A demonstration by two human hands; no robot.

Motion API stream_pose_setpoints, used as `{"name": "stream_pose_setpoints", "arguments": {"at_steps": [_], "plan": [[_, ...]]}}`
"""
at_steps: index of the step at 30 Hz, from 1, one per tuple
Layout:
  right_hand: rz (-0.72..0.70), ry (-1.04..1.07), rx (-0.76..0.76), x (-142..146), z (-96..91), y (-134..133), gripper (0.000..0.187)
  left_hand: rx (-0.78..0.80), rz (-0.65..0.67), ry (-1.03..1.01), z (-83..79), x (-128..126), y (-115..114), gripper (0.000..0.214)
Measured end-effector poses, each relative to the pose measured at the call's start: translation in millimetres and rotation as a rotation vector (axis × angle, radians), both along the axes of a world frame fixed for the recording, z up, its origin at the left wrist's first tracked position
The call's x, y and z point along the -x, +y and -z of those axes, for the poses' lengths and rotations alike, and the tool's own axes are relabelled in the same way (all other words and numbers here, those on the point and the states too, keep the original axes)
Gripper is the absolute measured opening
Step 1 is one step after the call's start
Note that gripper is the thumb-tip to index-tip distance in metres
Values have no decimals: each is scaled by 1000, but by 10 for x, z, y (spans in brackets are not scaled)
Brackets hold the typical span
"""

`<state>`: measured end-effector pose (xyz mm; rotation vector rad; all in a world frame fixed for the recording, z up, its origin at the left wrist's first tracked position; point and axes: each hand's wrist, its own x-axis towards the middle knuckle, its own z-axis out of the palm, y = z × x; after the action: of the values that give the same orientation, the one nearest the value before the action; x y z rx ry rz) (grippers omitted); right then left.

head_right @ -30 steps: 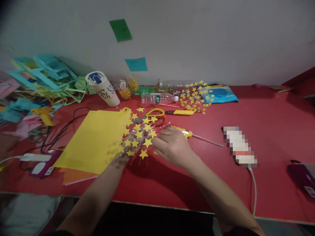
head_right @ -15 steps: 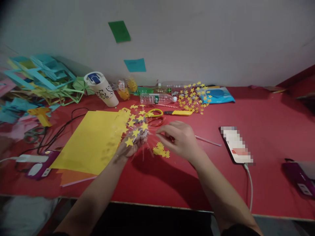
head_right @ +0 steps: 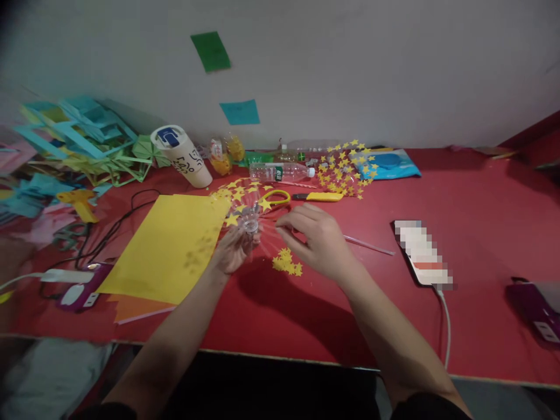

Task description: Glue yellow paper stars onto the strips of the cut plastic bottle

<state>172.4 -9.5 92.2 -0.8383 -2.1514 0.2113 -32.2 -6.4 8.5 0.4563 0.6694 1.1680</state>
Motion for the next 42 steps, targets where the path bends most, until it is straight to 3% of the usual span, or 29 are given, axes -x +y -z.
{"name": "stream_pose_setpoints", "arguments": {"at_steps": [6,11,17,25,33,36,42], "plan": [[83,36,-185,-31,-93,-58,8,0,-108,-7,-144,-35,57,21],[42,-35,-240,0,-124,-128,9,-82,-128,9,-233,-115,85,22],[66,-100,-252,165,26,-134,8,-57,-148,-23,-61,-146,40,31],[-23,20,-147,217,135,-70,6,-68,-136,-64,62,-152,36,36],[80,29,-384,202,85,-173,7,-88,-101,21,73,-207,-11,32],[53,17,-357,229,79,-205,9,-130,-136,3,78,-213,-12,38],[6,105,-152,288,115,-235,12,-179,-113,-43,38,-206,-41,32]]}}
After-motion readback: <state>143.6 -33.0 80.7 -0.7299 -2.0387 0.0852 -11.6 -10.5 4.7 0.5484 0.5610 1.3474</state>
